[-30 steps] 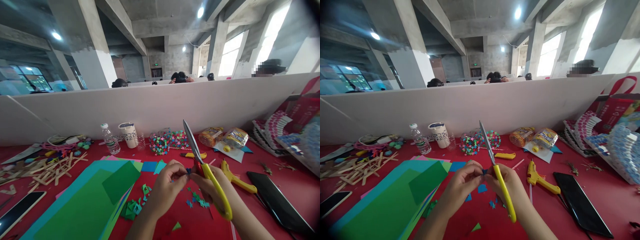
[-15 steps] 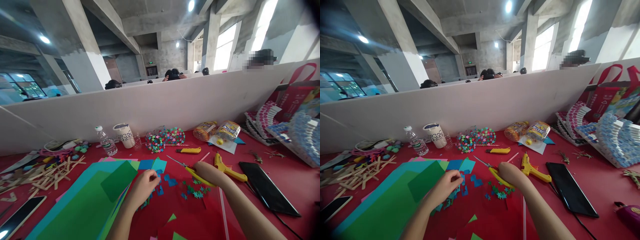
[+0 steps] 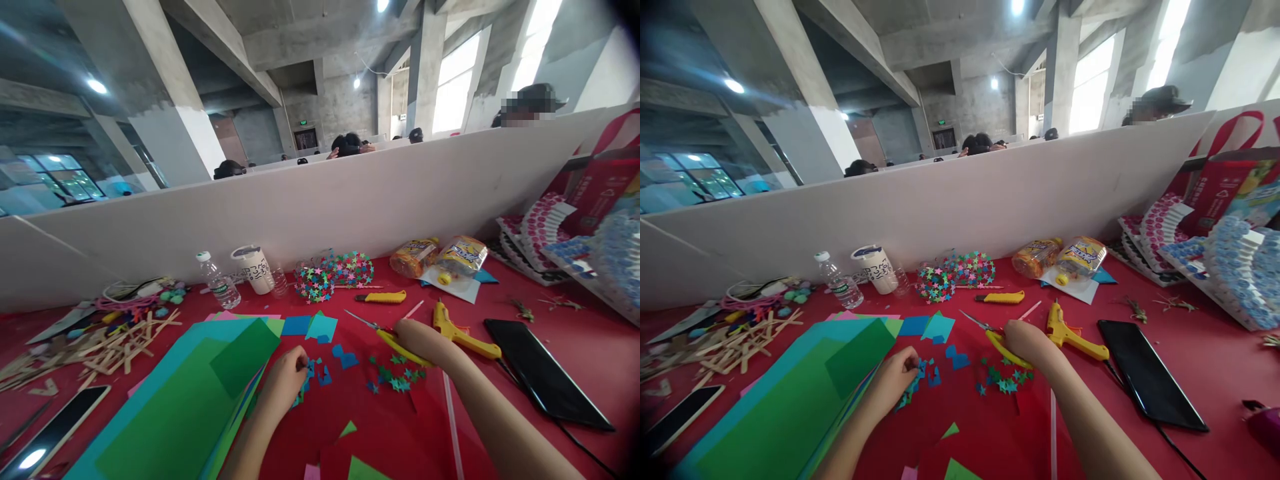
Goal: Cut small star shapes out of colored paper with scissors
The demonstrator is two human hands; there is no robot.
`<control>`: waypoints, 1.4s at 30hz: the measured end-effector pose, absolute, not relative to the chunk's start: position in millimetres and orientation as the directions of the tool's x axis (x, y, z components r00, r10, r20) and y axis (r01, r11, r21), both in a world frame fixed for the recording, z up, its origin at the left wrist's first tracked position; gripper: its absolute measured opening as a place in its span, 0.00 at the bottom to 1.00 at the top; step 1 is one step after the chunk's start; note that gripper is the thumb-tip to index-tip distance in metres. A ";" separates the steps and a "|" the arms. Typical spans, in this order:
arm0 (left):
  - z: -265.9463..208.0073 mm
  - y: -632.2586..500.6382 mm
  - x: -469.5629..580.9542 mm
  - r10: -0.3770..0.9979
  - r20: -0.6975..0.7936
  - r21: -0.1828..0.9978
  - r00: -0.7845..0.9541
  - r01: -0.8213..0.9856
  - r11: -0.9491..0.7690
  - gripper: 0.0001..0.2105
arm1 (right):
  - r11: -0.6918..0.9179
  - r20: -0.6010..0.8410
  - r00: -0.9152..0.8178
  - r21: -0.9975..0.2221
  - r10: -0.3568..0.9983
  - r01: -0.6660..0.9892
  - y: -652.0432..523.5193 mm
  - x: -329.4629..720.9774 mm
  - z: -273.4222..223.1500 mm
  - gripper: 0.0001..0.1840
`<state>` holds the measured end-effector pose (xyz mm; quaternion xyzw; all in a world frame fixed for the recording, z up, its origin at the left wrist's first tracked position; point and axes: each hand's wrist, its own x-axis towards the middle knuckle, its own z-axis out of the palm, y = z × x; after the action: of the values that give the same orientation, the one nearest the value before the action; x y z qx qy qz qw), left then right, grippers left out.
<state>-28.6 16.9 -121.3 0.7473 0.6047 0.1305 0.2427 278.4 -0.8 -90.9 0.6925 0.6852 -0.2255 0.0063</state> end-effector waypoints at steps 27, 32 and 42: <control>-132.4 18.1 44.8 0.888 -0.033 0.660 0.459 0.677 -0.325 0.11 | -0.119 -0.397 -0.041 -0.371 0.917 0.921 -10.2 280.6 -68.2 0.14; -119.4 19.7 45.7 0.905 -0.056 0.816 0.421 0.541 -0.201 0.06 | -0.178 -0.367 -0.011 -0.478 0.930 0.860 -4.0 279.4 -68.7 0.15; -33.5 3.2 58.1 0.873 -0.010 0.996 0.487 0.081 -0.033 0.11 | -0.137 -0.234 -0.186 -0.895 0.954 0.425 -31.8 244.5 -38.2 0.12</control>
<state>58.1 3.2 -33.5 0.6338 0.3763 0.3391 0.5846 244.5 -31.8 -38.2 0.5770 0.5978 -0.4852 -0.2727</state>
